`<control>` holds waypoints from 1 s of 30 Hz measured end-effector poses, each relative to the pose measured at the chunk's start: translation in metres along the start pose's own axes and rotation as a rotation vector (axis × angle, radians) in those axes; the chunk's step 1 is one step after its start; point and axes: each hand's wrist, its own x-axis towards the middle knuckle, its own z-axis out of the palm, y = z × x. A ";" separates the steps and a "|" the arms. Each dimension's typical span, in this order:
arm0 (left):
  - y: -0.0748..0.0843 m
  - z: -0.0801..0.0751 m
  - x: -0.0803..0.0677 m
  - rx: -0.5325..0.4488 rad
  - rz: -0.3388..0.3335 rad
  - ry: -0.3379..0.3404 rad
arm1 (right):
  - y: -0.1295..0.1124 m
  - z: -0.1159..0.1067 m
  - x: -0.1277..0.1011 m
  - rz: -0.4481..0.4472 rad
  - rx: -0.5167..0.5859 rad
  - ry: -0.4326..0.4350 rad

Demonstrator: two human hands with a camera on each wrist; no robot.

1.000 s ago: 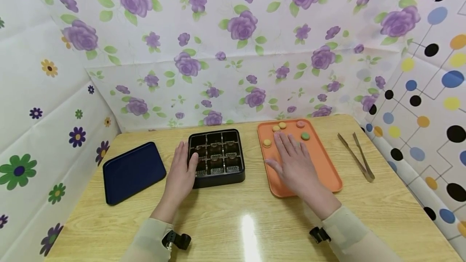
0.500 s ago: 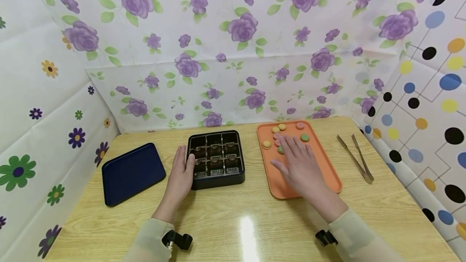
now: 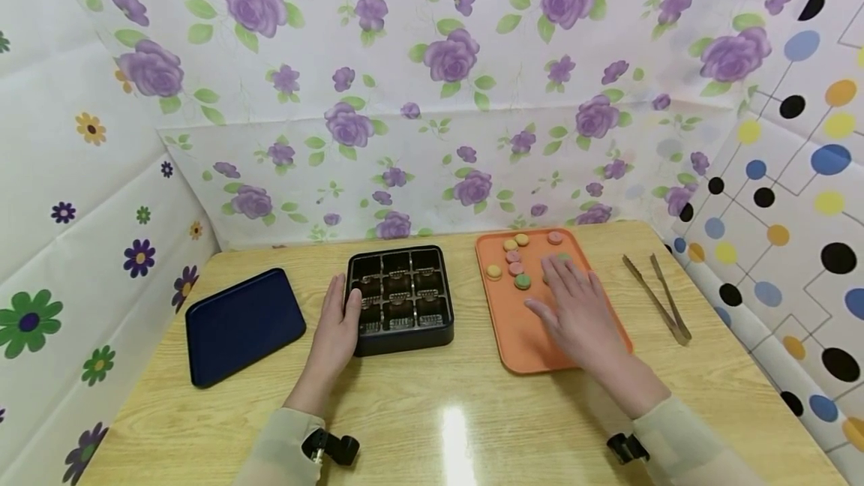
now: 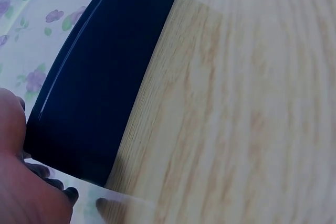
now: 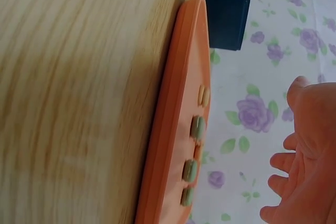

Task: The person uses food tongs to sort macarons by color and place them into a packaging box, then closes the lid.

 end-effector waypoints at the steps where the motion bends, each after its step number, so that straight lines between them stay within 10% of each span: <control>1: -0.001 0.000 0.001 0.000 0.003 -0.003 | 0.002 -0.001 -0.001 0.005 0.003 0.000; 30: 0.001 0.012 0.001 -0.109 -0.071 -0.057 | 0.054 -0.007 -0.014 0.084 -0.037 0.025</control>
